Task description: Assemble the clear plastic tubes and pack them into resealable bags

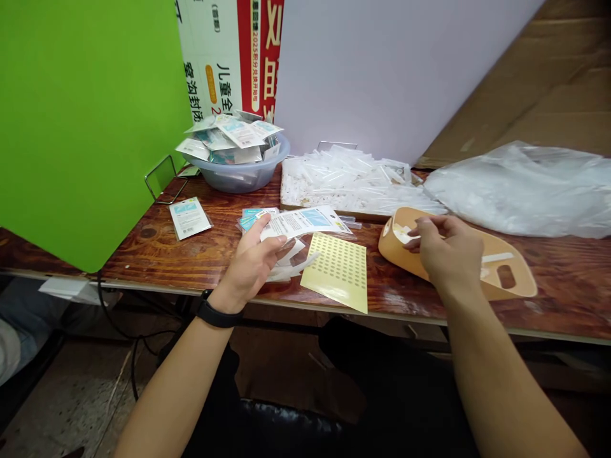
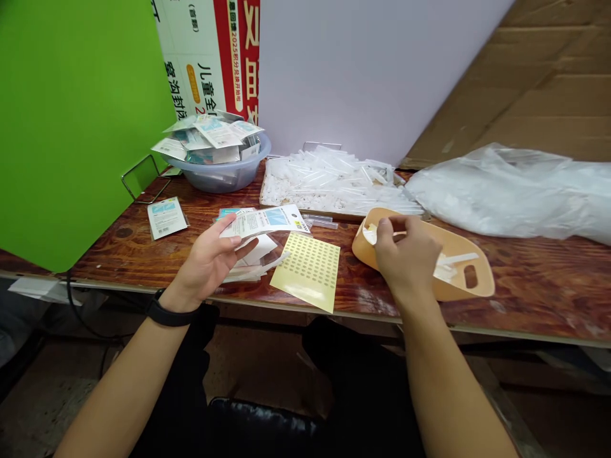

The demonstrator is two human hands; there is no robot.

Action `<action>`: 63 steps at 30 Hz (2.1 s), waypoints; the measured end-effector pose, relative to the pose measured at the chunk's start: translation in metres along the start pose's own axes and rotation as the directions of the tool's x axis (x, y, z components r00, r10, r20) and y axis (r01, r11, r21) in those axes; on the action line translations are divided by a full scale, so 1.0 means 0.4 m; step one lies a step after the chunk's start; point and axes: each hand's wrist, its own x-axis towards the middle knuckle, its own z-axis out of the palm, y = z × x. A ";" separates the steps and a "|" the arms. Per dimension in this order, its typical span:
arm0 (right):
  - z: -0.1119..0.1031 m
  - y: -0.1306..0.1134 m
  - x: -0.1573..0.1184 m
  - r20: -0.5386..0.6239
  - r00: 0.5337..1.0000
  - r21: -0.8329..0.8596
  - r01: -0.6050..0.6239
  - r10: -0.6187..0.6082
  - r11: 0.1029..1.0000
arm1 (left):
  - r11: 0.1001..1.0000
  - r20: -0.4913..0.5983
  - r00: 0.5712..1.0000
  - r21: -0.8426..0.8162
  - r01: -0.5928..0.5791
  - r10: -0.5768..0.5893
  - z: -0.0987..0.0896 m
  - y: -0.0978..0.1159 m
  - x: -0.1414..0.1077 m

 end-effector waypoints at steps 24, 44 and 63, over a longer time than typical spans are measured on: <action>-0.049 0.039 0.015 -0.312 0.949 0.440 0.180 -0.038 0.880 | 0.994 0.005 0.999 0.102 0.041 -0.042 0.042 -0.048 0.017; 0.045 -0.137 -0.191 0.651 0.757 0.740 -0.616 -0.059 0.268 | 0.978 0.075 0.997 0.205 -0.043 0.028 0.090 -0.135 0.021; 0.068 -0.132 -0.192 0.556 0.821 0.789 -0.470 -0.131 0.396 | 0.564 0.156 0.951 0.775 -0.285 0.267 0.069 -0.111 0.030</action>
